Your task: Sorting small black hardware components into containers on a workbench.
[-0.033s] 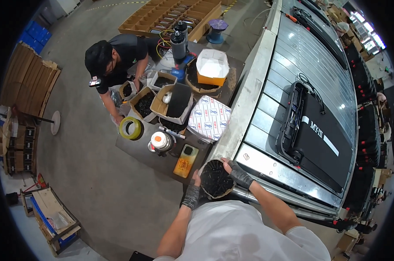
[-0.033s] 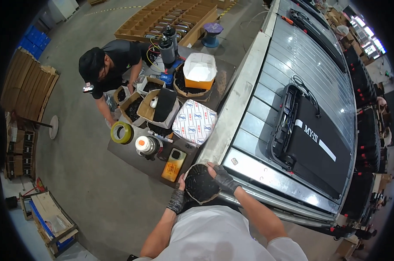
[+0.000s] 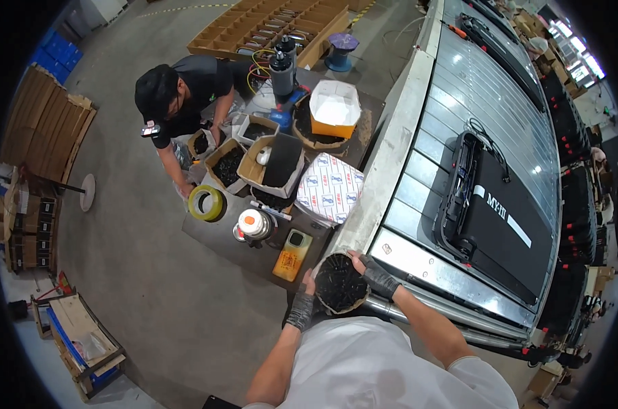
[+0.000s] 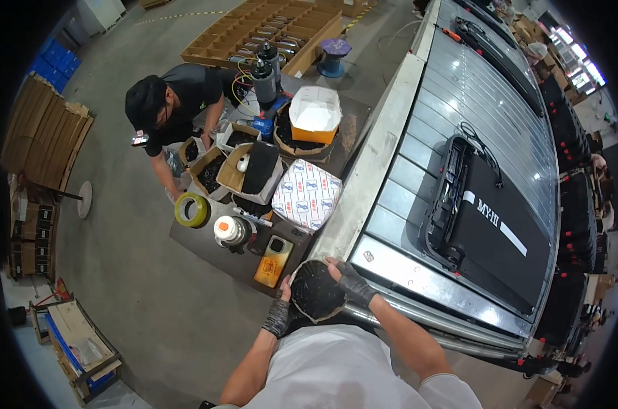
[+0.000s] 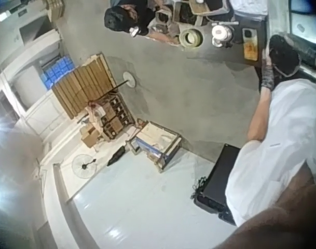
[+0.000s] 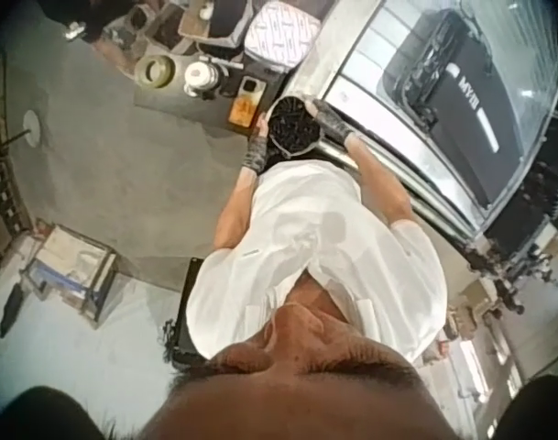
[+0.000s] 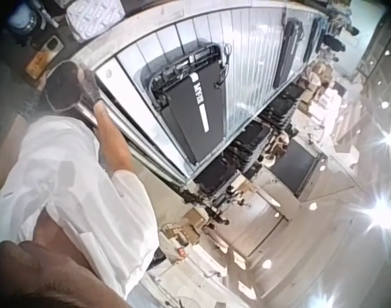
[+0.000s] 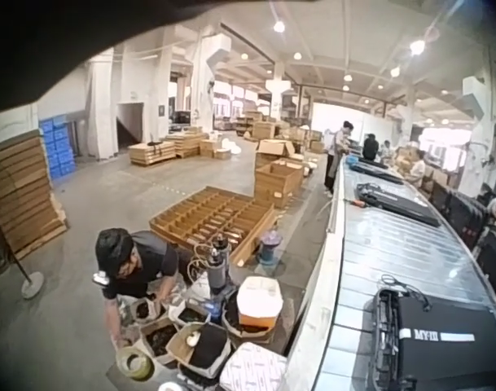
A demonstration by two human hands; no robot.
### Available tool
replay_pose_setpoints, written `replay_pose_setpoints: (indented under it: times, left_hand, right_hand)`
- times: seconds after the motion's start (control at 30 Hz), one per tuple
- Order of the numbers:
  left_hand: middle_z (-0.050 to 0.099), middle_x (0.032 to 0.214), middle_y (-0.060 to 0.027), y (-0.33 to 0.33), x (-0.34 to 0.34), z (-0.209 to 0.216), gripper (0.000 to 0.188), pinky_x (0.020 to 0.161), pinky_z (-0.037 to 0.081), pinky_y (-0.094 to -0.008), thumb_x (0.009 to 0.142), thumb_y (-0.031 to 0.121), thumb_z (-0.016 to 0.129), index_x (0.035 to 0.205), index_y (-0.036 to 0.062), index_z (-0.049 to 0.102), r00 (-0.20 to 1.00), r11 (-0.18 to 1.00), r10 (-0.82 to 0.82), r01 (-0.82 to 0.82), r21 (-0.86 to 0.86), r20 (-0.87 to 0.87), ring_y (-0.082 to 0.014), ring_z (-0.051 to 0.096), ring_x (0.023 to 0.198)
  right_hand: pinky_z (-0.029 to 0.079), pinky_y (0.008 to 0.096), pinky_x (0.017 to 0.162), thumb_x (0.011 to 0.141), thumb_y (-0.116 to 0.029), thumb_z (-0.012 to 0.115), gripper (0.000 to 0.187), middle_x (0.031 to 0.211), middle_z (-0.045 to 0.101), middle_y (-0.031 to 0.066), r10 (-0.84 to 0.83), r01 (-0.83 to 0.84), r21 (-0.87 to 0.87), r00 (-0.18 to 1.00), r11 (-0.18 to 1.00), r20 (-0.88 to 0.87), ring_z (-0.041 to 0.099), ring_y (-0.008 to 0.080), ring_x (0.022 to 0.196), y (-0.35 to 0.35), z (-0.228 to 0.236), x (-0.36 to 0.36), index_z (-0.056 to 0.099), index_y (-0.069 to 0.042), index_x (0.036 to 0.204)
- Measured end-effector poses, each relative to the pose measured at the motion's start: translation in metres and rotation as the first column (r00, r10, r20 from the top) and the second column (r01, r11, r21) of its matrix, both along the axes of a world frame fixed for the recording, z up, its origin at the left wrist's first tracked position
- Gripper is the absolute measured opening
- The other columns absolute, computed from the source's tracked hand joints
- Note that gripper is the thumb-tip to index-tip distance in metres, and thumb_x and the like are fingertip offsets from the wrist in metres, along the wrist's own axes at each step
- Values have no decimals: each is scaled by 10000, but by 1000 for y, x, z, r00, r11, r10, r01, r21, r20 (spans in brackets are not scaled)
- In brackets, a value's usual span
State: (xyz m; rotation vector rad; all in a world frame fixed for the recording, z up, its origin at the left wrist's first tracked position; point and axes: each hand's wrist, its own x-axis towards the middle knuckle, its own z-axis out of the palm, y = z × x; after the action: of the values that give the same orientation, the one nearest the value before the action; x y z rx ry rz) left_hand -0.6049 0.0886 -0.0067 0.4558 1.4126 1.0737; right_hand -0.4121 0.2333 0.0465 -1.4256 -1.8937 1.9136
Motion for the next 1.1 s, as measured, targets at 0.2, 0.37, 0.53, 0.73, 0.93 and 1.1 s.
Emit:
replay_pose_setpoints:
  times: [0.2, 0.37, 0.53, 0.73, 0.93, 1.1]
  left_hand:
    - [430, 1401, -129, 14, -3, 49, 638, 1092, 268, -312, 990, 490, 415, 1431, 32, 358, 999, 999, 19, -18, -51, 28, -211, 379, 1300]
    - [434, 1390, -110, 50, -9, 102, 677, 1069, 313, -319, 975, 526, 425, 1448, 52, 326, 998, 999, 42, -41, -16, 41, -199, 413, 1267]
    - [437, 1365, -110, 118, -22, 132, 690, 999, 418, -346, 956, 542, 455, 1425, 49, 334, 878, 952, 231, -294, 90, 419, -194, 465, 1211]
    - [456, 1356, -117, 198, -46, 137, 677, 916, 489, -441, 929, 549, 504, 1441, 149, 311, 790, 904, 404, -423, -67, 461, -272, 520, 1159]
    - [434, 1394, -118, 211, -60, 158, 658, 909, 476, -528, 927, 555, 498, 1439, 185, 313, 813, 918, 395, -327, -226, 428, -334, 478, 1216]
    - [465, 1351, -84, 188, -63, 158, 648, 969, 456, -389, 935, 515, 518, 1366, 44, 414, 812, 961, 239, -278, -7, 532, -222, 488, 1198]
  right_hand:
    - [277, 326, 1095, 989, -496, 391, 624, 1378, 465, 187, -146, 123, -218, 985, 968, -95, 407, 266, 1302, 7, 18, -1, 418, -24, 1396]
    - [334, 320, 1051, 969, -544, 400, 665, 1280, 541, 183, -45, 44, -48, 999, 998, -6, 481, 242, 1218, 51, 75, -13, 438, -26, 1384]
    - [385, 299, 1000, 925, -574, 488, 659, 1147, 616, 116, 101, -120, -133, 985, 984, -141, 540, 183, 1092, 154, 145, -57, 538, -32, 1297]
    - [432, 308, 971, 901, -610, 506, 677, 1209, 613, 77, 130, -145, -172, 987, 974, -100, 568, 163, 1095, 231, 163, -105, 529, -85, 1328]
    - [481, 368, 929, 858, -693, 484, 767, 1237, 601, 99, 130, -134, -208, 991, 969, -34, 557, 196, 1146, 260, 121, -102, 519, -102, 1345]
    - [502, 375, 892, 826, -743, 470, 840, 1213, 605, 121, 105, -85, -92, 967, 992, 234, 570, 196, 1110, 270, 131, -96, 504, -93, 1357]
